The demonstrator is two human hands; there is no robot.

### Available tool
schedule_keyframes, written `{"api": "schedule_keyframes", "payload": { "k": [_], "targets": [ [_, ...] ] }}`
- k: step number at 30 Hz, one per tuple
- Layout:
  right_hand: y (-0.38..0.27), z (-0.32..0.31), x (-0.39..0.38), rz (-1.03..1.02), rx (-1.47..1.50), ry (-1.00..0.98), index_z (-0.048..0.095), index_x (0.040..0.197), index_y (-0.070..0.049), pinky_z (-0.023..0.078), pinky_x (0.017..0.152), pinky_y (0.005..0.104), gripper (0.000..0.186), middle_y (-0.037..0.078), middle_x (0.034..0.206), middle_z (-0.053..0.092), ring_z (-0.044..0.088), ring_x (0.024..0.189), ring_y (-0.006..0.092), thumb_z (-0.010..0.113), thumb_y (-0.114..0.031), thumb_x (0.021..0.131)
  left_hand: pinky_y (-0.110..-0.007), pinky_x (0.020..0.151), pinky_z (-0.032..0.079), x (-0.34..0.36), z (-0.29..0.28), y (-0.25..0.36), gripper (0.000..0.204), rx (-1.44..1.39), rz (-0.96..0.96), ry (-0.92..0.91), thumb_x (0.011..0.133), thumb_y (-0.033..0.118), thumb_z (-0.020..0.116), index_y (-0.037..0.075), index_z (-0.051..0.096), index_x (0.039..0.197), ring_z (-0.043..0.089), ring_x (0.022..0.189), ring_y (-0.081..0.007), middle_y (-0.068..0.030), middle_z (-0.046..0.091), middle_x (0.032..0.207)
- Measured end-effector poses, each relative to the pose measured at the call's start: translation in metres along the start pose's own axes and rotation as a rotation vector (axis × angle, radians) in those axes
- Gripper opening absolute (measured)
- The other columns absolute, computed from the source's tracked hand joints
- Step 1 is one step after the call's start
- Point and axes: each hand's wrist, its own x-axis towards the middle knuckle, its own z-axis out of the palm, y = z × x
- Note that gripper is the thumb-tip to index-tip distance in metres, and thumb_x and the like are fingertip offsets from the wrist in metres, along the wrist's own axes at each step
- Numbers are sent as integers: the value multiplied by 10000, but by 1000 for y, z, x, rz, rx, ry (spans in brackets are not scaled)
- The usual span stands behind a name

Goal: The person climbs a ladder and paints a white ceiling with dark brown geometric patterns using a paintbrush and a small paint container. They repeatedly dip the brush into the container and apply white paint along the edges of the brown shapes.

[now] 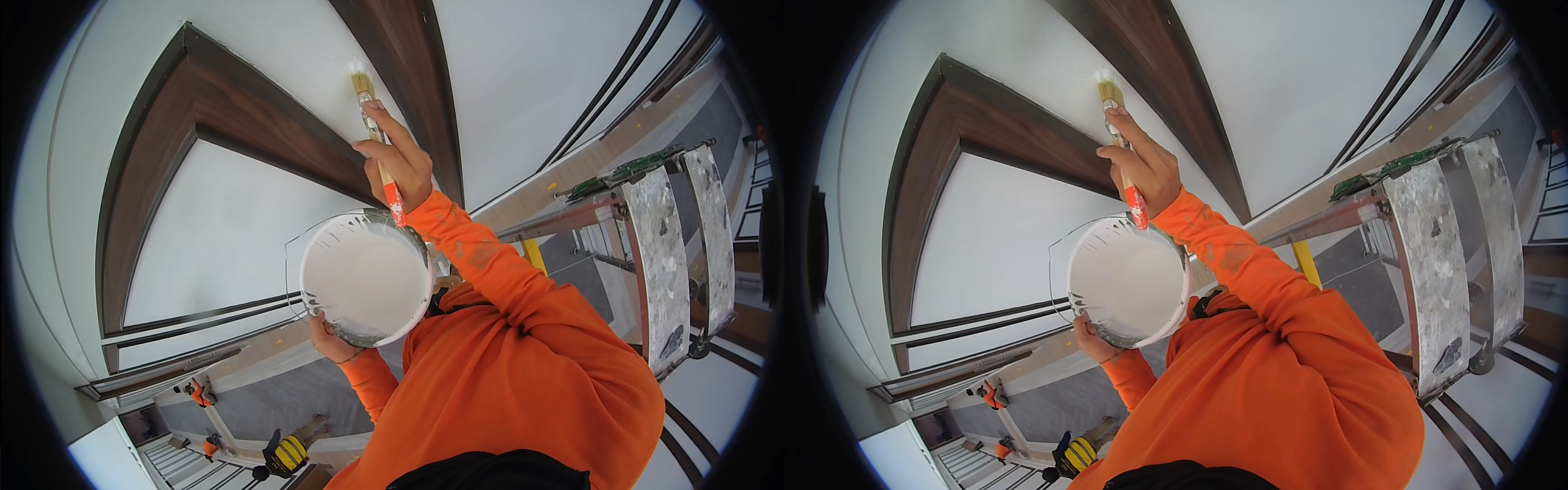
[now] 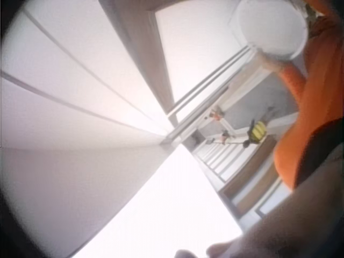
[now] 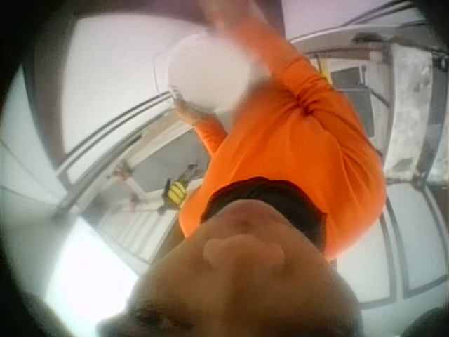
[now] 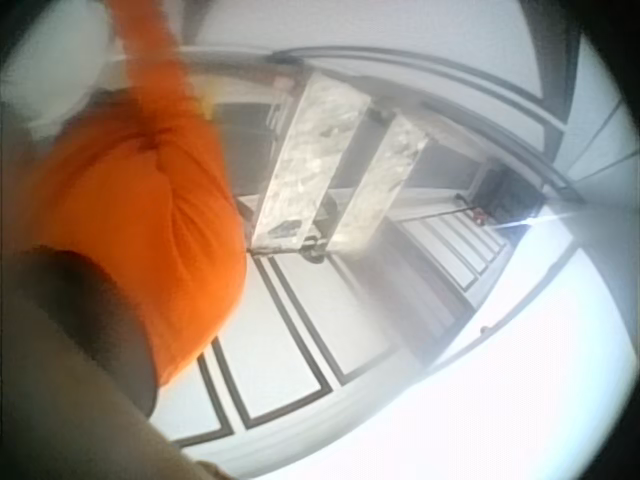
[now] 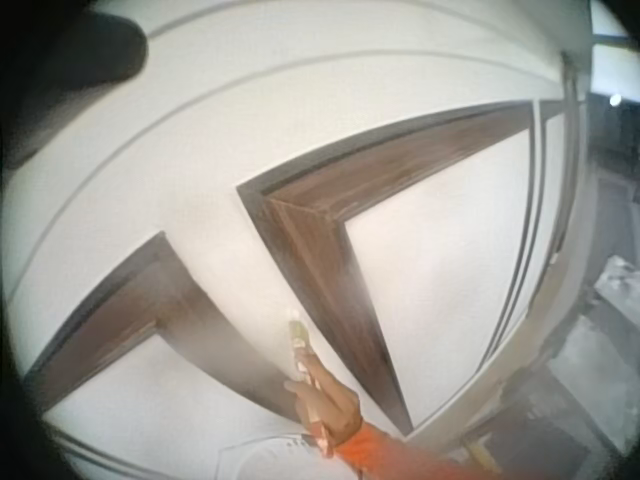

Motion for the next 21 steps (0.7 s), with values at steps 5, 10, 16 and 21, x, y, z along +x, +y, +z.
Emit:
{"api": "schedule_keyframes", "payload": {
  "k": [5,10,16,21],
  "targets": [
    [4,-1,-6,18,-10,2,643,858,-7,616,838,355,248,224,1294,611,633,1179,380,624,157,673,-297,614,478,1,-1,2,378,12,-6,-8,856,169,568,174,269,626,498,615,-138,22,399,640],
    [6,-1,-12,46,13,-9,650,870,-13,611,841,354,257,221,1302,607,635,1177,372,642,152,673,-313,631,493,4,-3,2,362,24,9,-22,867,168,547,158,275,628,522,647,-145,4,418,649],
    [7,-3,-16,51,3,-9,646,876,-22,611,847,350,263,209,1307,608,632,1185,361,656,152,680,-319,646,506,7,-4,1,365,17,8,-40,861,166,557,161,274,630,539,659,-154,1,436,660],
    [7,-6,-17,51,-4,-19,638,883,-32,612,857,350,279,196,1315,609,628,1194,351,671,153,677,-318,642,501,4,2,3,361,28,10,-29,859,165,559,162,278,631,538,658,-154,-1,439,659]
  ]
}}
